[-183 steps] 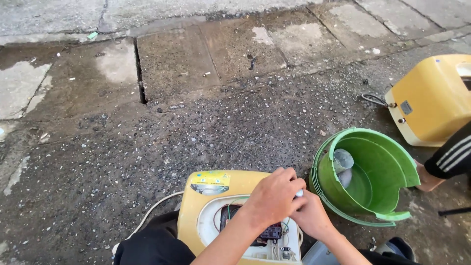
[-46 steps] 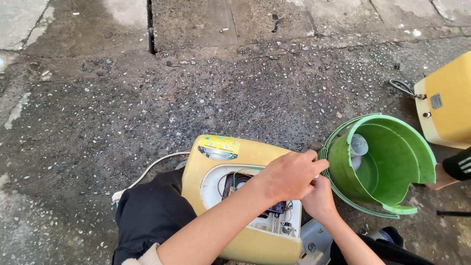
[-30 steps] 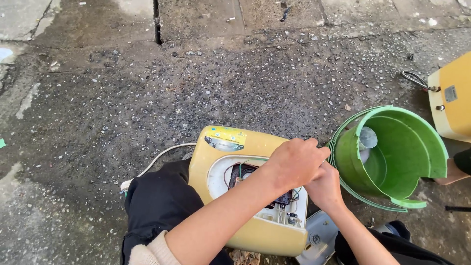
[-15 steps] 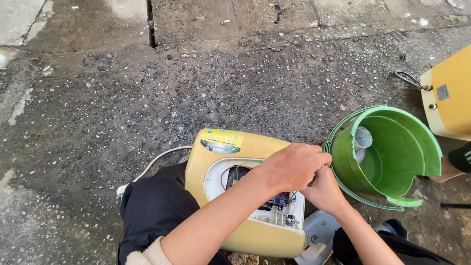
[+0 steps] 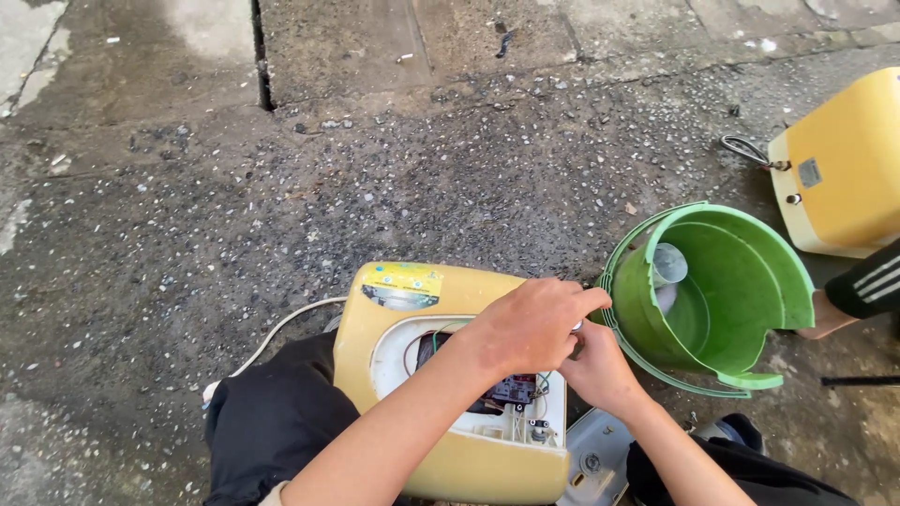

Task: Disassembling a small electric water heater to inspect and repair internal components.

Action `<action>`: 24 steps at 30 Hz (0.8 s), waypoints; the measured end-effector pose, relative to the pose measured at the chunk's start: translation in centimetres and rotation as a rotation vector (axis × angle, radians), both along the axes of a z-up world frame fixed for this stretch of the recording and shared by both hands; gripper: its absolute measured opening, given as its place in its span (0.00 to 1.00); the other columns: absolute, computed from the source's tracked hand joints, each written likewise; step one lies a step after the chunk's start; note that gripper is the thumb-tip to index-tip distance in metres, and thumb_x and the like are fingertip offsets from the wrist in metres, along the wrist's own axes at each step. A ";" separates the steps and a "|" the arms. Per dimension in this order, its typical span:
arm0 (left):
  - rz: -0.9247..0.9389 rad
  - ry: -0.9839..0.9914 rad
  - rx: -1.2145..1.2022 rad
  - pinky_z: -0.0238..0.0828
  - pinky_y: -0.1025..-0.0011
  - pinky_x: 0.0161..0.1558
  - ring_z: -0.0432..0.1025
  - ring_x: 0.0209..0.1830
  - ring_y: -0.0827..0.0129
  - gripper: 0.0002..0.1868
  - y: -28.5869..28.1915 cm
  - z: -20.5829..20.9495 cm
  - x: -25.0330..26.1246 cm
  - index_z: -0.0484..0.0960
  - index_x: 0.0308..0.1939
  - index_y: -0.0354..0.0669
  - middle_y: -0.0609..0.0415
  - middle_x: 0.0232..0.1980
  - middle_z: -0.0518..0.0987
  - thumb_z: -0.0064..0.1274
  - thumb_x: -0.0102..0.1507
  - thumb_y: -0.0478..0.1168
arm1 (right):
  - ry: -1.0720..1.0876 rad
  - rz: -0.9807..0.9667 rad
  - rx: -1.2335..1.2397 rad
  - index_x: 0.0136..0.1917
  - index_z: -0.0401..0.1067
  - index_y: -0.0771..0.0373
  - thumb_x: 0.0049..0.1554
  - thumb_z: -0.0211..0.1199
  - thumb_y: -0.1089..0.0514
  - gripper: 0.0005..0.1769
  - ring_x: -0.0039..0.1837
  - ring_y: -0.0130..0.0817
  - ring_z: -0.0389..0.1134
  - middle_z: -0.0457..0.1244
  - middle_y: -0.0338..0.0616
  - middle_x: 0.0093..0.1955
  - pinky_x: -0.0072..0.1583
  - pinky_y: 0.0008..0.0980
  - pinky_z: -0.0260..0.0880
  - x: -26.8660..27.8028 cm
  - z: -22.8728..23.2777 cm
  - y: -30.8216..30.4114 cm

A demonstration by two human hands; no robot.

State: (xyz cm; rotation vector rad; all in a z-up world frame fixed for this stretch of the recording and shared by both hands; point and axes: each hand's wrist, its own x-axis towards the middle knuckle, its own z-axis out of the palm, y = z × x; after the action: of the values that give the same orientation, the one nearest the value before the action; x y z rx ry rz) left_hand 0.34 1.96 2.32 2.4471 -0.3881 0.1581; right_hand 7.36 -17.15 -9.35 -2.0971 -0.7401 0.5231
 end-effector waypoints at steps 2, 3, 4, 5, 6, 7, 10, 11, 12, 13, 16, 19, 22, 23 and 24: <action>0.016 0.008 0.018 0.79 0.53 0.45 0.79 0.41 0.45 0.26 -0.3 0.1 -0.2 0.74 0.58 0.41 0.44 0.39 0.79 0.60 0.55 0.37 | -0.010 -0.036 0.028 0.35 0.78 0.61 0.42 0.74 0.64 0.06 0.35 0.36 0.67 0.66 0.45 0.30 0.41 0.37 0.69 -1.0 1.9 1.2; 0.137 -0.002 0.137 0.78 0.56 0.38 0.78 0.37 0.49 0.20 -0.6 -0.1 -0.2 0.78 0.48 0.44 0.47 0.36 0.79 0.62 0.55 0.44 | -0.033 -0.087 -0.059 0.34 0.70 0.60 0.43 0.67 0.62 0.06 0.38 0.33 0.55 0.62 0.41 0.28 0.39 0.36 0.61 -1.8 3.4 1.9; 0.239 -0.013 0.259 0.76 0.59 0.31 0.78 0.33 0.54 0.16 -1.3 -0.4 -0.3 0.82 0.38 0.47 0.50 0.33 0.79 0.65 0.54 0.51 | -0.048 -0.155 -0.144 0.33 0.63 0.59 0.45 0.59 0.60 0.06 0.42 0.29 0.43 0.58 0.37 0.26 0.37 0.35 0.53 -2.9 4.8 2.3; 0.212 -0.015 0.275 0.76 0.59 0.31 0.78 0.33 0.54 0.16 -0.8 -1.0 -0.8 0.82 0.38 0.47 0.50 0.33 0.79 0.65 0.54 0.51 | -0.040 -0.182 -0.129 0.33 0.63 0.59 0.45 0.59 0.60 0.06 0.42 0.29 0.43 0.58 0.37 0.26 0.37 0.35 0.53 -3.2 3.6 2.9; 0.254 0.092 0.270 0.74 0.54 0.34 0.77 0.34 0.49 0.19 -1.1 -1.6 -1.0 0.81 0.39 0.45 0.47 0.34 0.81 0.61 0.58 0.55 | -0.094 -0.222 -0.037 0.34 0.66 0.57 0.43 0.60 0.64 0.05 0.39 0.27 0.49 0.60 0.35 0.27 0.38 0.33 0.54 -3.6 2.6 2.5; 0.296 0.200 0.269 0.73 0.49 0.37 0.77 0.35 0.44 0.22 -1.6 -2.3 -1.1 0.79 0.40 0.43 0.44 0.34 0.82 0.57 0.62 0.59 | -0.152 -0.263 0.052 0.34 0.70 0.55 0.41 0.61 0.68 0.09 0.37 0.24 0.54 0.62 0.33 0.29 0.40 0.32 0.55 -3.8 1.5 1.9; 0.218 0.429 0.202 0.70 0.48 0.42 0.74 0.38 0.43 0.16 -1.5 1.2 -1.4 0.76 0.38 0.43 0.42 0.33 0.81 0.53 0.53 0.48 | -0.091 -0.059 0.106 0.55 0.82 0.50 0.50 0.73 0.55 0.18 0.38 0.22 0.65 0.72 0.29 0.38 0.48 0.27 0.68 -3.6 5.9 0.4; 0.160 0.422 0.217 0.70 0.48 0.42 0.74 0.38 0.43 0.16 -1.3 1.4 -1.2 0.76 0.38 0.43 0.42 0.33 0.81 0.53 0.53 0.48 | -0.094 -0.118 0.106 0.55 0.82 0.50 0.50 0.73 0.55 0.18 0.38 0.22 0.65 0.72 0.29 0.38 0.48 0.27 0.68 -2.0 4.7 -2.3; 0.199 0.455 0.283 0.68 0.46 0.45 0.74 0.40 0.39 0.18 -1.1 1.5 -1.3 0.75 0.41 0.46 0.40 0.35 0.81 0.54 0.53 0.50 | 0.048 -0.336 0.081 0.53 0.83 0.54 0.49 0.73 0.55 0.16 0.39 0.20 0.67 0.73 0.32 0.39 0.48 0.24 0.70 -0.8 3.5 -5.2; 0.238 0.484 0.350 0.67 0.43 0.47 0.74 0.42 0.36 0.21 -0.8 1.6 -1.2 0.74 0.45 0.49 0.37 0.37 0.81 0.54 0.52 0.52 | 0.192 -0.553 0.061 0.51 0.84 0.59 0.49 0.73 0.55 0.15 0.40 0.17 0.69 0.75 0.35 0.39 0.47 0.21 0.72 0.2 2.3 -8.1; 0.274 0.611 0.465 0.68 0.49 0.42 0.74 0.38 0.42 0.15 -0.3 3.9 -0.8 0.71 0.35 0.49 0.43 0.32 0.81 0.53 0.54 0.52 | 0.305 -1.071 -0.156 0.44 0.84 0.56 0.57 0.61 0.46 0.16 0.49 0.29 0.72 0.75 0.37 0.42 0.55 0.31 0.65 1.6 -4.3 -18.0; 0.285 0.691 0.594 0.69 0.49 0.49 0.75 0.47 0.42 0.25 -0.1 2.1 -0.7 0.79 0.43 0.55 0.47 0.40 0.84 0.53 0.62 0.69 | 0.504 -1.162 -0.514 0.31 0.80 0.56 0.50 0.57 0.50 0.14 0.47 0.55 0.72 0.72 0.54 0.38 0.52 0.45 0.67 -1.6 -20.0 -28.5; 0.176 0.764 0.617 0.70 0.55 0.52 0.76 0.50 0.52 0.14 0.8 1.8 -0.2 0.81 0.45 0.64 0.55 0.43 0.86 0.58 0.62 0.59 | 0.572 -0.896 -0.781 0.48 0.85 0.41 0.56 0.53 0.50 0.18 0.59 0.54 0.73 0.74 0.46 0.54 0.60 0.42 0.72 -5.9 -25.7 -30.8; 0.166 0.774 0.624 0.70 0.55 0.52 0.76 0.50 0.52 0.14 1.5 0.1 -0.5 0.81 0.45 0.64 0.55 0.43 0.86 0.58 0.62 0.59 | 0.588 -0.897 -0.783 0.48 0.85 0.41 0.56 0.53 0.50 0.18 0.59 0.54 0.73 0.74 0.46 0.54 0.60 0.42 0.72 -6.7 -26.8 -30.4; 0.116 0.777 0.707 0.72 0.54 0.50 0.77 0.49 0.57 0.15 2.2 -1.5 -0.7 0.78 0.50 0.73 0.59 0.43 0.82 0.56 0.61 0.61 | 0.568 -0.809 -0.739 0.51 0.84 0.45 0.55 0.57 0.53 0.16 0.58 0.46 0.74 0.75 0.41 0.51 0.62 0.38 0.71 -6.7 -27.9 -29.9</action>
State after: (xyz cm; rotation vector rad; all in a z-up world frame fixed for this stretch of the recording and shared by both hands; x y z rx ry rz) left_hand -0.35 4.20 0.81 2.9385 0.0736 -1.0124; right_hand 0.62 -47.07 -37.23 -2.4543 0.7226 0.9375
